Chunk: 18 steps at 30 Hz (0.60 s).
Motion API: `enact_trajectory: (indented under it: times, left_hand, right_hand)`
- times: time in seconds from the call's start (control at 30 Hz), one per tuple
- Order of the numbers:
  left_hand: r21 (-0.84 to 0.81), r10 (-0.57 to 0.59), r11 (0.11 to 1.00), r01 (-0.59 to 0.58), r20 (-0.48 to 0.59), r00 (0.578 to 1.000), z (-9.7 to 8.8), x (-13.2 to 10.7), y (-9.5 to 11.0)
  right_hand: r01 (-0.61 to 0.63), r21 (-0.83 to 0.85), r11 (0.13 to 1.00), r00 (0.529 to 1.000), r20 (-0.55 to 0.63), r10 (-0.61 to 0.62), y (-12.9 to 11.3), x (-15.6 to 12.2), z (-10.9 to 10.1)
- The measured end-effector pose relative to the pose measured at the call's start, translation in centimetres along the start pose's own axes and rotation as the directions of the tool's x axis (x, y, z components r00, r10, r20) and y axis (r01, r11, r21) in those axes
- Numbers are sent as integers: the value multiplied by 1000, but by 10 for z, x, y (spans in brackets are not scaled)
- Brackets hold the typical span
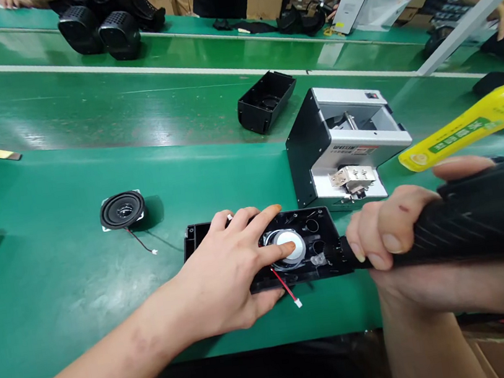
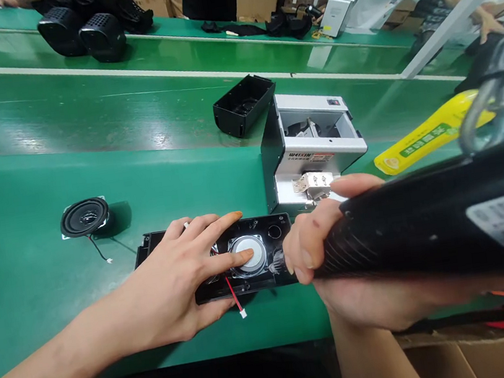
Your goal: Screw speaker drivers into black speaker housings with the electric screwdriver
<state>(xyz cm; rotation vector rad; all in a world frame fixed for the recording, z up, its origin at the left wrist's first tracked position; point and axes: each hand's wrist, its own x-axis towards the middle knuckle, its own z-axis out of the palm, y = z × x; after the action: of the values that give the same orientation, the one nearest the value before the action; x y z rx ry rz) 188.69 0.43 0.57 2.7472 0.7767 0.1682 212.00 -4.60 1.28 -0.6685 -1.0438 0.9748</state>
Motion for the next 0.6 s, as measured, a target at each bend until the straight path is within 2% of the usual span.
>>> enact_trajectory:
  times: [0.13, 0.37, 0.6]
  left_hand:
    - [22, 4, 1000, -5, 25, 1000, -4, 1, 2]
    - [45, -5, 999, 2, 60, 998, -7, 2, 6]
    - [23, -17, 1000, 16, 55, 998, -7, 2, 8]
  right_hand:
    - [-18, -3, 1000, 995, 94, 18, -3, -9, 12]
    - [9, 4, 1000, 993, 120, -10, -1, -19, 18]
    - [-95, -45, 994, 993, -75, 92, 1, -23, 11]
